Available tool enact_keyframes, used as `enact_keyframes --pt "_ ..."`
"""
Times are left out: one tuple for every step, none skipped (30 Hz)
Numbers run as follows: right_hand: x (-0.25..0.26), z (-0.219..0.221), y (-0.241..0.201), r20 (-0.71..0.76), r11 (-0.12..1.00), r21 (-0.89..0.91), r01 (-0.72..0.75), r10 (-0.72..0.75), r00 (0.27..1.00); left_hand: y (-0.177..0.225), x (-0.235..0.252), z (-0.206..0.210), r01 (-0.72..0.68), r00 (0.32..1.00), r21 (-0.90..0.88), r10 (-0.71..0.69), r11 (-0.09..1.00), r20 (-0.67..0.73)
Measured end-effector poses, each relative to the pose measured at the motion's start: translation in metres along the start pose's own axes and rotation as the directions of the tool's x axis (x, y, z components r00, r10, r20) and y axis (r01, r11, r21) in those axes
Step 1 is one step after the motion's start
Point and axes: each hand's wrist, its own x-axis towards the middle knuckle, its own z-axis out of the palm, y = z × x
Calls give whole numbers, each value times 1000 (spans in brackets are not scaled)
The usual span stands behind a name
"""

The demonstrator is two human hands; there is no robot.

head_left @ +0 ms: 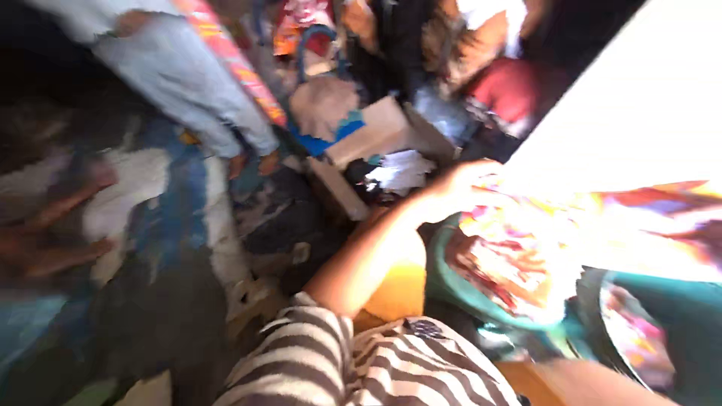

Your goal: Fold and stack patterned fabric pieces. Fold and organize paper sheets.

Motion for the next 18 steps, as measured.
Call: enact_keyframes --pt "-5 -14 17 47 1000 11 21 -22 999 -4 5 3 22 1000 1 -22 1000 11" --pt "-12 -21 28 46 1000 5 21 -21 999 -7 10 7 44 999 -6 -44 999 22" --pt "-20 -22 31 -2 1000 -2 -8 8 1000 -11 16 10 63 998 -24 -62 998 32" --pt "-28 -22 32 -58 999 2 -54 54 997 -15 22 14 77 997 -49 -75 996 30" --pt "-36 -19 32 -114 994 21 -105 107 988 -20 29 18 90 996 -74 -89 993 15" --pt "-43 -17 35 -157 987 47 -153 158 975 -27 36 23 114 993 -84 -115 990 -2" --pt "-50 -15 40 -175 977 63 -202 210 962 -36 42 28 150 989 -75 -151 986 -8" --pt "-57 -13 49 -184 964 68 -257 266 946 -48 45 32 195 981 -48 -194 980 11" --pt "-63 -11 59 -190 945 63 -321 327 926 -58 46 37 239 970 -7 -238 971 42" --pt "-68 -9 68 -200 923 62 -380 384 901 -64 45 44 278 958 46 -281 959 60" --pt "-72 -7 75 -208 900 55 -432 433 877 -68 45 49 318 942 89 -325 944 85" --pt "-75 -7 81 -219 886 58 -460 461 860 -72 46 53 326 933 127 -340 937 118" --pt "-78 -7 85 -235 883 64 -466 467 853 -75 49 54 303 933 164 -327 939 148" --pt "-81 -8 86 -249 884 71 -462 464 850 -76 52 56 272 938 191 -305 943 166" --pt "-83 -10 88 -263 887 72 -456 458 849 -79 56 56 250 941 221 -290 943 173" --pt "-85 -11 90 -271 888 60 -456 454 849 -81 60 56 235 944 264 -285 935 169" --pt "-87 -12 91 -272 884 30 -467 457 847 -82 63 55 220 945 332 -285 917 162" --pt "-88 -13 92 -268 874 -2 -486 467 842 -83 65 55 204 946 410 -287 889 152"
